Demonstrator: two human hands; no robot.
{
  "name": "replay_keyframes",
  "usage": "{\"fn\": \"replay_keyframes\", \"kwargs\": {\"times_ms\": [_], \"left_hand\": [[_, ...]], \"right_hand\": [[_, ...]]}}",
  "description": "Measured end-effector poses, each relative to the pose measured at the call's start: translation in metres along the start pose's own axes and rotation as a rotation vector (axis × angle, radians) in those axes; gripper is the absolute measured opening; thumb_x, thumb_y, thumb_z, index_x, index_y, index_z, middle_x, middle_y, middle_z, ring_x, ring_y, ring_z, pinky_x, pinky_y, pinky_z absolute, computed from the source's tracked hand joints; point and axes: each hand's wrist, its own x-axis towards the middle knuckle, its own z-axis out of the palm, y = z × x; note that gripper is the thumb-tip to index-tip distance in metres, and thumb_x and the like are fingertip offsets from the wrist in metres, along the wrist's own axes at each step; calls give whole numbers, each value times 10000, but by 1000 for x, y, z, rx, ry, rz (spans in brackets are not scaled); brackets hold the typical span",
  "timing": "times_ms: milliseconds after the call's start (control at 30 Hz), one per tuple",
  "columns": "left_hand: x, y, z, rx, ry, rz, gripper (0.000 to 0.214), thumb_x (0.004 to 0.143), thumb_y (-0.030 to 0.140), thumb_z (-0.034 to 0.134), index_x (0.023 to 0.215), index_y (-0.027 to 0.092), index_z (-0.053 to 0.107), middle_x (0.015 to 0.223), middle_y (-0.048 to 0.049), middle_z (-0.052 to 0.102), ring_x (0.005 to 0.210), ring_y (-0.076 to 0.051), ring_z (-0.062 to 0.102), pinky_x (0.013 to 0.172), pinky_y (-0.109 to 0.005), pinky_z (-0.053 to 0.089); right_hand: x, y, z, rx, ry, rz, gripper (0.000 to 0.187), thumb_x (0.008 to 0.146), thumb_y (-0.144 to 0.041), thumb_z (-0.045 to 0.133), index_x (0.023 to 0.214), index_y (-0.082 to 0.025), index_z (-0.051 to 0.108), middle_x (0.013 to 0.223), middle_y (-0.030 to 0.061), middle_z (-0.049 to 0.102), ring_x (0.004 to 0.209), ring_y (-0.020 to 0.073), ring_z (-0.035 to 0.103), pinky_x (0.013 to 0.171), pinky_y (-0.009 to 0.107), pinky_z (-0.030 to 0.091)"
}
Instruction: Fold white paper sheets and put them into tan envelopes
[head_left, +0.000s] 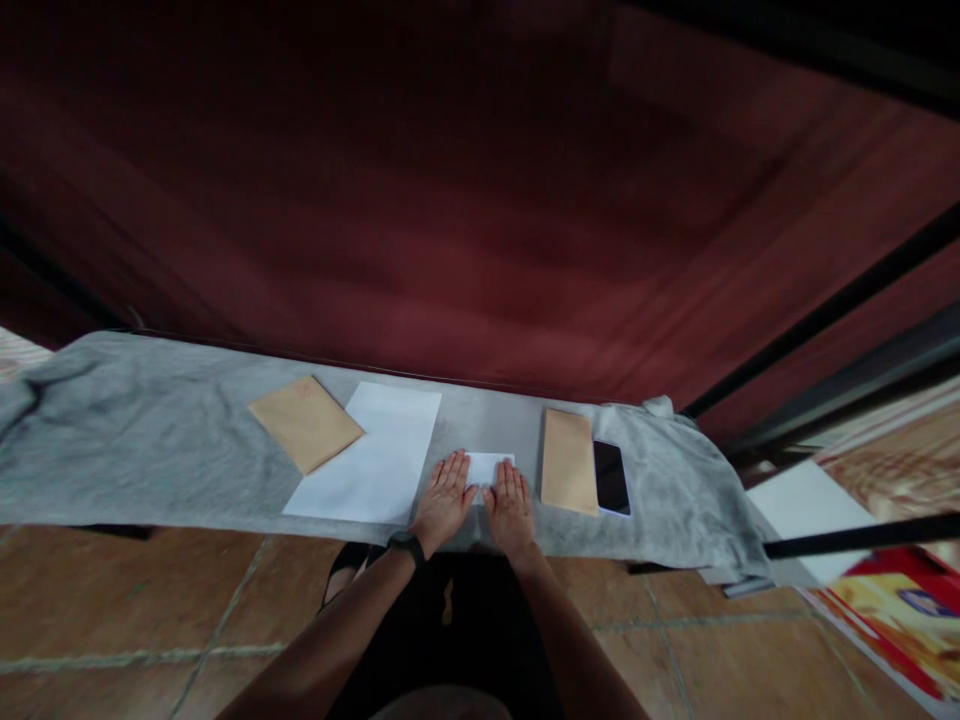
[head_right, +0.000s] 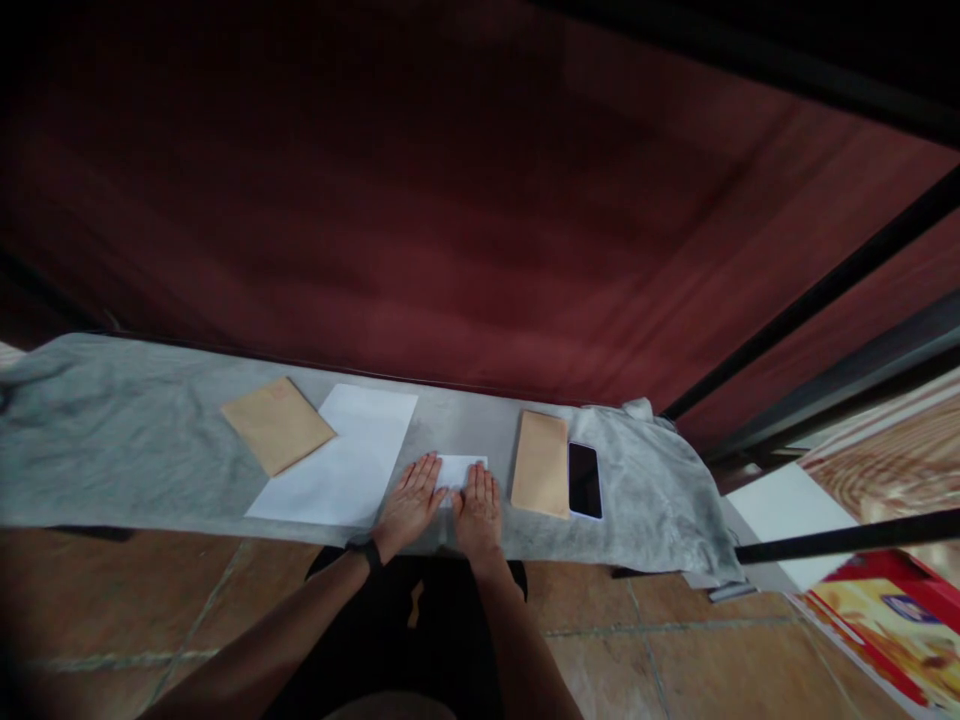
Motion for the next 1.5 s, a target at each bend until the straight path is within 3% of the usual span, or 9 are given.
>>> {"fn": "replay_keyframes", "kwargs": {"times_ms": [300, 533, 667, 900, 1200, 1367, 1500], "left_hand": [[-7, -10, 4, 6, 54, -65, 668, 1008, 455, 320, 1564, 89, 264, 1551, -182, 418, 1463, -286, 360, 1181, -491, 336], [-10, -15, 5, 24, 56, -84, 626, 1013, 425, 300, 1512, 52, 365, 1538, -201, 431, 1455, -298, 372, 1172, -491, 357], [-10, -3, -1, 43, 70, -113, 604, 1018, 391, 294, 1497, 34, 380, 1536, -219, 426, 1446, -320, 384, 1162, -517, 359], [-29, 30, -10, -10, 25, 97, 617, 1020, 420, 342, 1560, 128, 281, 1568, -144, 404, 1473, -256, 343, 1197, -463, 320], [-47, 1, -18, 25, 27, 28, 674, 1007, 503, 350, 1551, 110, 292, 1553, -178, 420, 1448, -287, 389, 1160, -473, 377], [-49, 0, -19, 33, 32, 10, 664, 1008, 503, 341, 1533, 98, 330, 1532, -183, 451, 1443, -291, 396, 1167, -477, 370], [-43, 9, -19, 30, 28, -19, 623, 1024, 450, 303, 1526, 83, 345, 1533, -178, 451, 1459, -282, 368, 1193, -491, 325]], "right_hand": [[-9, 9, -3, -11, 29, 54, 571, 1045, -363, 318, 1503, -27, 375, 1522, 230, 442, 1409, 299, 423, 1146, 467, 343], [-15, 11, -7, 14, 59, 71, 607, 1041, -375, 323, 1540, -30, 304, 1519, 252, 430, 1406, 315, 431, 1135, 502, 356], [-17, 10, -8, 14, 64, 78, 613, 1040, -374, 322, 1535, -13, 300, 1517, 265, 426, 1407, 317, 430, 1130, 502, 364], [-18, 9, -11, -8, 42, 76, 595, 1043, -361, 329, 1515, 2, 334, 1539, 260, 396, 1429, 318, 397, 1139, 485, 352], [-21, 9, -11, -2, 66, 101, 589, 1048, -373, 328, 1513, -14, 357, 1522, 251, 426, 1419, 314, 416, 1127, 472, 363], [-22, 10, -12, -9, 62, 106, 575, 1047, -360, 338, 1485, 7, 399, 1512, 256, 437, 1413, 311, 423, 1125, 458, 371], [-18, 0, -18, 30, 74, 39, 533, 1042, -299, 348, 1510, -46, 378, 1540, 208, 422, 1437, 289, 390, 1160, 486, 324]]}}
